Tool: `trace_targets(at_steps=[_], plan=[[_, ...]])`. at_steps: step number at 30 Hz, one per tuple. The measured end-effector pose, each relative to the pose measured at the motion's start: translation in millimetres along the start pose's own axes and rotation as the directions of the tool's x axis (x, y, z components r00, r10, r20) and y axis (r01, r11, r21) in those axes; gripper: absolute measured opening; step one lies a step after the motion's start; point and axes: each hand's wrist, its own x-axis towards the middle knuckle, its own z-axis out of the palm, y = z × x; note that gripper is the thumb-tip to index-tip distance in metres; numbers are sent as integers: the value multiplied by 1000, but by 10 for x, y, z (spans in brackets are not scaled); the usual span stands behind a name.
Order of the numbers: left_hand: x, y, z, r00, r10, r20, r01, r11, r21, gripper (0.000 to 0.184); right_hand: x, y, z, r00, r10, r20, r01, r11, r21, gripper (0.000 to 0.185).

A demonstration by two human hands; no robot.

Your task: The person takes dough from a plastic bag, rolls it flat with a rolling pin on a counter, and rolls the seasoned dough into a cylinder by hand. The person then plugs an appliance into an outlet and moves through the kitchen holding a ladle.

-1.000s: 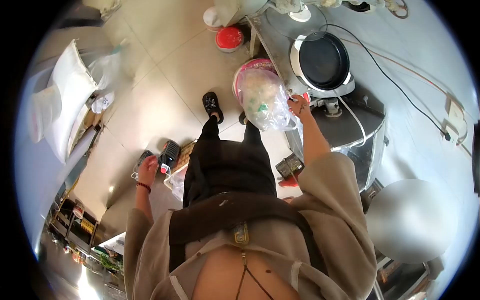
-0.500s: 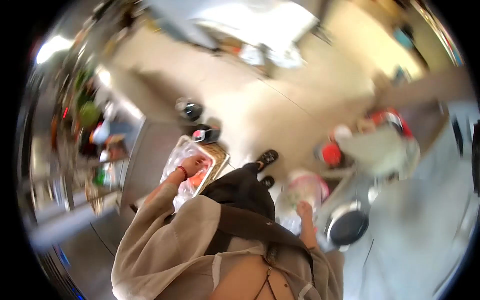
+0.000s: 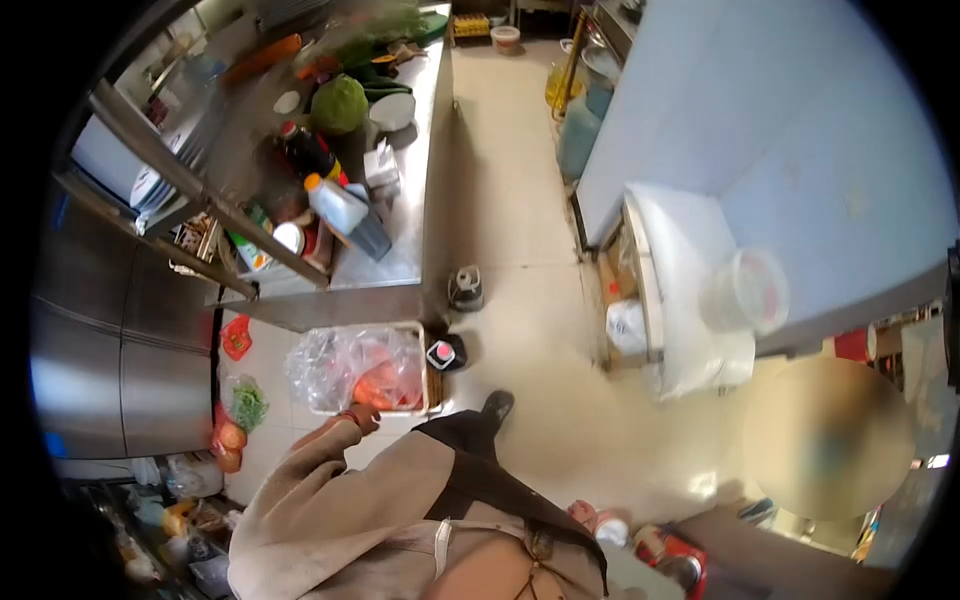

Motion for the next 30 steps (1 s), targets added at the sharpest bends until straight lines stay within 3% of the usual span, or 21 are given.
trace_targets(at_steps=[2,3,4,6,7,9,11,13,16,17,19,21,23,25,28,30], plan=[[349,367,-252,995,88,-48,-88,996,-9,35,339,-512,171,999,-30,26,34,984,-175,27],[595,530,-412,978,190,-84,-197,977,-85,34,460,-917,337,998,-54,41,63,965,-256,27],[780,708,-561,972,193,-131,-215,959,-183,33,481,-1282,450,992,-117,46,125,939,-321,27],[1064,1408,-1275,970,199,-137,-217,966,-139,27,577,-2030,707,981,-190,44,193,918,-348,26],[1276,1631,-1514,929,320,-185,-341,935,-96,27,679,-2296,874,974,-223,44,224,910,-349,26],[1718,2130,-2053,882,425,-202,-447,891,-76,28,1072,-2776,1120,982,-170,79,187,879,-438,24],[2172,2540,-2513,823,462,-330,-536,824,-184,30,1487,-3215,1360,986,-118,114,159,853,-496,24],[2436,2941,-3180,789,474,-392,-585,775,-239,28,2035,-3666,1719,965,-202,169,263,776,-573,21],[3057,3188,-3843,782,437,-445,-577,778,-249,28,2853,-4408,2219,906,-279,320,423,660,-621,24],[3249,3202,-4040,799,404,-447,-549,793,-265,28,3232,-4725,2521,868,-321,380,494,642,-586,28],[3624,3139,-4449,826,330,-458,-489,823,-289,29,3847,-5382,3219,744,-465,481,667,471,-576,28],[3780,3089,-4951,852,253,-459,-426,845,-324,29,3712,-6383,4109,761,-375,530,641,563,-521,29],[3902,3019,-5416,782,244,-573,-466,840,-278,29,3754,-7199,4982,680,-347,646,729,417,-543,30],[3861,3067,-5979,778,99,-620,-435,798,-417,28,4027,-7729,5825,575,-272,772,782,462,-420,29],[4286,2943,-6590,776,-53,-629,-376,762,-528,28,4050,-8618,7026,537,-143,832,775,473,-419,29],[4661,2839,-7050,785,-100,-611,-346,748,-567,28,4391,-9019,7701,507,-173,845,785,499,-369,30]])
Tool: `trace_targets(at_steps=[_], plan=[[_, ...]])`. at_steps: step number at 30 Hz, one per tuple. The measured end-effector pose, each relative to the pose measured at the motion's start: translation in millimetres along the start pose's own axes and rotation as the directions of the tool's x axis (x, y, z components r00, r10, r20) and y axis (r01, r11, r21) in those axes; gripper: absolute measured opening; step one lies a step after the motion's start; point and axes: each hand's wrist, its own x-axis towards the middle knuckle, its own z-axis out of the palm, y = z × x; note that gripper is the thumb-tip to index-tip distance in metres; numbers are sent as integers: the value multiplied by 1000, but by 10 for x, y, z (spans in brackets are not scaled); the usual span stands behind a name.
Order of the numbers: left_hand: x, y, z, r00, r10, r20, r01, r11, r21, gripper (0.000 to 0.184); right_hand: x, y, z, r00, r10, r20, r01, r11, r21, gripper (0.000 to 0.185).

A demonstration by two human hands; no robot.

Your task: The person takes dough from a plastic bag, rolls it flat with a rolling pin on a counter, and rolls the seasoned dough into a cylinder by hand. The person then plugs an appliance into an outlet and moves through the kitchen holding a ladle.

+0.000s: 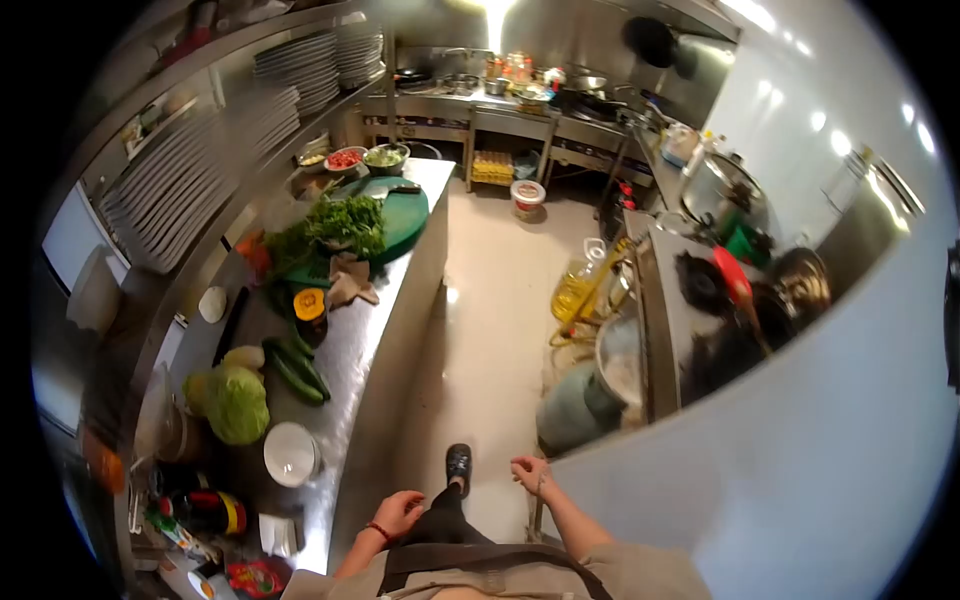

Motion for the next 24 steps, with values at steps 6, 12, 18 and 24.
trace_targets(at_steps=[6,12,18,24], plan=[[2485,551,-698,958,279,67,-281,959,23,27,1558,-733,-522,982,157,-105,-145,983,111,27],[4936,1774,-1611,871,486,66,-478,871,-111,28,2979,-1239,-1433,978,111,-176,-90,988,123,22],[7198,1889,-1973,891,451,55,-444,890,-104,26,5027,-1534,-2226,932,213,-292,-157,967,201,20],[8685,2091,-2612,971,220,-94,-234,954,-188,25,7635,-2802,-3054,993,-46,-107,42,999,-33,21]])
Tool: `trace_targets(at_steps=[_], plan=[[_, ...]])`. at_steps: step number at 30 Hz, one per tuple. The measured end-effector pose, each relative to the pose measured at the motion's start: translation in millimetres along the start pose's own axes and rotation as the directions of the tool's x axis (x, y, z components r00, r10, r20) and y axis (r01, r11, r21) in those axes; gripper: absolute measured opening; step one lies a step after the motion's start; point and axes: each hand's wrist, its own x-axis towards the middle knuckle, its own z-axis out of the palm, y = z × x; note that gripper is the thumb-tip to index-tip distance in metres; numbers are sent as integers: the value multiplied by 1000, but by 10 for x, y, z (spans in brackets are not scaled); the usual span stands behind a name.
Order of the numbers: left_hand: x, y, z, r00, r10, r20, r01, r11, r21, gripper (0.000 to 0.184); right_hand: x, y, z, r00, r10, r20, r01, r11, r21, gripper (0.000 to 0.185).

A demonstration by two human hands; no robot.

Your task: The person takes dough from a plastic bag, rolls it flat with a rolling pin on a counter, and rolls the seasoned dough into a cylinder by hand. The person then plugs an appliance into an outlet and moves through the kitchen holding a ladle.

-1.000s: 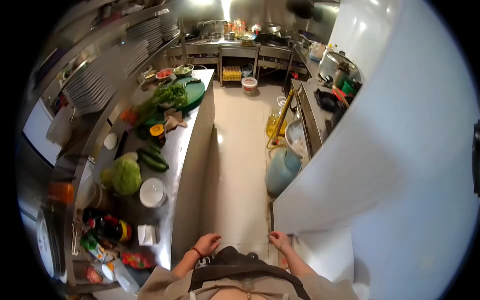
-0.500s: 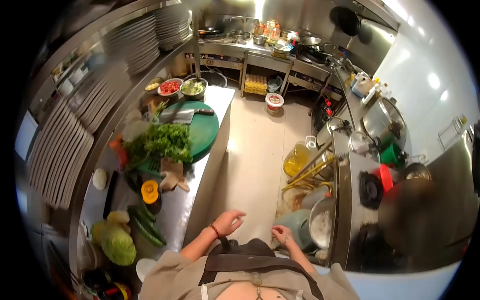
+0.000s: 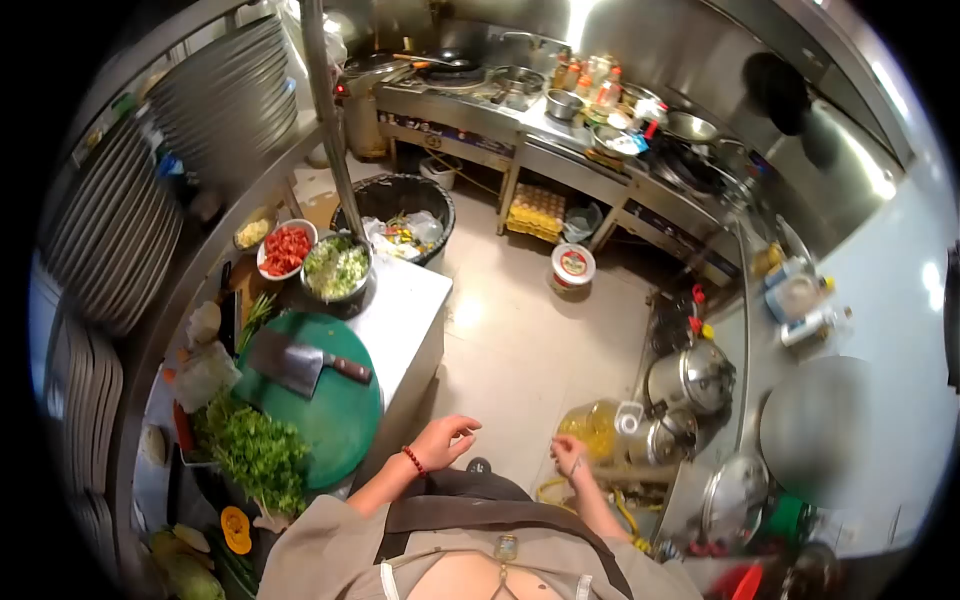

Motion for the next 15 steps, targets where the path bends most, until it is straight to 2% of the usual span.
trace_targets(at_steps=[4,5,7,10,12,14,15], plan=[[1017,-124,-503,975,-116,-188,116,993,-13,25,1684,-1280,-154,989,-79,125,94,989,-114,23],[1335,-179,-574,956,-152,-252,125,985,-120,24,2033,-1477,-203,985,-96,145,112,988,-111,23],[2078,-257,-721,933,-140,-333,77,977,-197,25,2779,-1857,-252,972,-143,186,161,983,-85,25],[3328,-608,-945,947,-108,-302,25,964,-265,26,3679,-1979,-603,935,-291,202,343,886,-312,26],[4124,-617,-1243,938,-15,-345,-63,975,-214,26,3966,-2203,-931,955,-275,109,296,859,-419,24],[4836,-489,-1617,919,45,-392,-128,974,-188,25,4171,-2376,-1192,993,-114,10,111,934,-339,21],[5146,-350,-1846,908,59,-415,-147,972,-183,25,4329,-2286,-1343,996,-91,0,86,948,-307,20]])
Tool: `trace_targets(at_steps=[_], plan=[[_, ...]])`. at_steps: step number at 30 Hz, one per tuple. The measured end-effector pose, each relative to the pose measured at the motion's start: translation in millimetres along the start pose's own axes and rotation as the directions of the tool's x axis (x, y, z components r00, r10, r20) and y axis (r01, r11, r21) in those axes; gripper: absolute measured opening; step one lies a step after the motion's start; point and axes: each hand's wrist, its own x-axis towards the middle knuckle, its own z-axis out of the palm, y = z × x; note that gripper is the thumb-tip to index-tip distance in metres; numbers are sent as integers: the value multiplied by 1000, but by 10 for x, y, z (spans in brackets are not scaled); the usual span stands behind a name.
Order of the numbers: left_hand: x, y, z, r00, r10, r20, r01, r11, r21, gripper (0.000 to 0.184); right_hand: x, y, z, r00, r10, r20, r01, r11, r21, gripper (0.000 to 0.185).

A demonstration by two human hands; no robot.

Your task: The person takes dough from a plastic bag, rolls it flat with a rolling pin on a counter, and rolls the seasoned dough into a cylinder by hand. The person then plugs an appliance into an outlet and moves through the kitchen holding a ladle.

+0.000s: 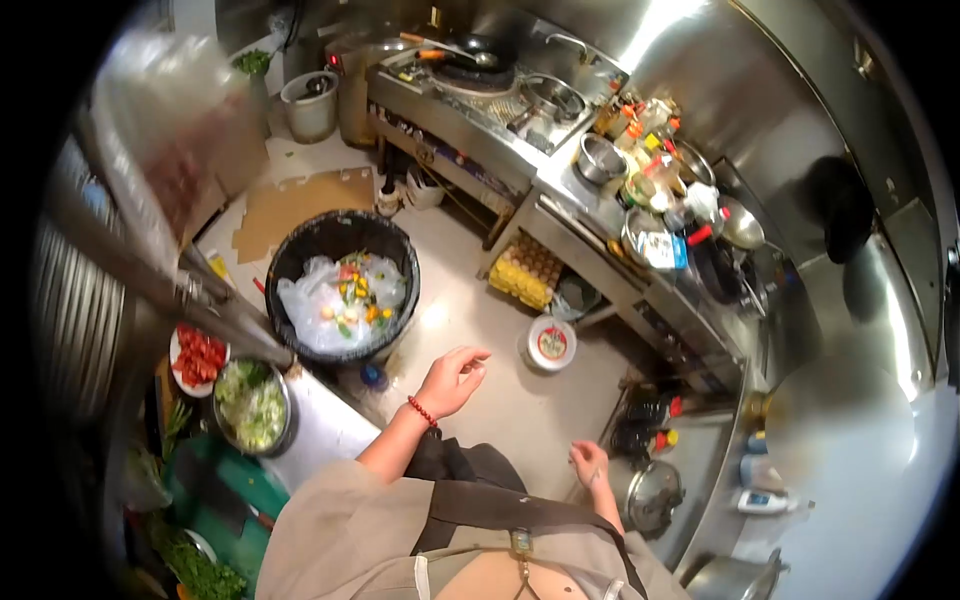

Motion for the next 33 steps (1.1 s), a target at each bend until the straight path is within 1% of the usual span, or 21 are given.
trace_targets(at_steps=[2,4,6,7,8,9,11,12,16,18,20,21,22,23,24,25,27,28,30,32,33], plan=[[746,22,-143,998,51,-28,-49,997,53,25,367,270,-108,997,72,-26,-70,995,73,18],[1456,-54,-233,992,117,-43,-109,982,151,26,790,190,-136,982,181,-61,-169,970,173,18],[2164,-219,-384,961,236,-142,-174,920,350,28,1379,65,-109,950,304,-65,-273,915,296,20],[2508,-361,-487,936,294,-192,-189,883,430,28,1788,-30,-43,941,336,-38,-310,903,298,22],[2774,-497,-579,911,340,-233,-184,841,509,29,2205,-114,30,979,198,-39,-177,935,308,23],[2985,-505,-655,914,262,-309,-95,880,465,29,2587,-388,71,997,63,-38,-47,946,320,23],[3504,-649,-858,870,172,-462,35,913,407,32,3517,-859,216,997,-77,33,63,946,318,25],[3752,-722,-986,862,138,-487,89,906,413,36,3993,-1125,302,989,-124,79,91,938,335,25],[4692,-928,-1717,804,258,-536,99,831,548,41,5301,-2697,436,893,-397,211,296,873,387,28],[5091,-963,-2144,794,208,-572,169,827,537,42,5815,-3338,532,816,-505,280,359,824,440,28],[5505,-1048,-2542,779,168,-605,211,837,504,43,6196,-3957,566,787,-538,301,361,798,483,27],[5727,-1186,-2778,799,209,-564,239,749,617,43,6402,-4149,581,797,-537,277,364,792,490,26],[5977,-1270,-3002,820,173,-545,288,698,655,43,6578,-4354,607,807,-535,249,366,785,500,26],[6285,-1414,-3189,811,124,-572,303,747,592,44,6772,-4523,708,819,-531,216,366,774,516,25],[6605,-1578,-3421,808,69,-586,317,787,530,44,6960,-4601,798,852,-487,195,305,761,572,23],[6961,-1728,-3690,796,55,-603,330,796,508,45,7127,-4707,847,873,-446,196,279,788,549,22],[7861,-2162,-4205,762,44,-646,334,828,451,46,7557,-4823,1022,892,-403,205,232,797,558,20],[8281,-2476,-4565,762,108,-638,293,822,489,50,7726,-5053,1043,906,-344,245,189,849,493,19],[8976,-2593,-4940,669,7,-743,409,831,376,55,8099,-5505,1203,912,-264,313,92,877,472,20],[9711,-3039,-5498,628,161,-761,484,685,544,60,8703,-6311,1632,845,-381,376,182,865,468,19],[9810,-3038,-5614,670,135,-730,432,728,532,60,8800,-6609,1707,782,-442,439,198,845,497,18]])
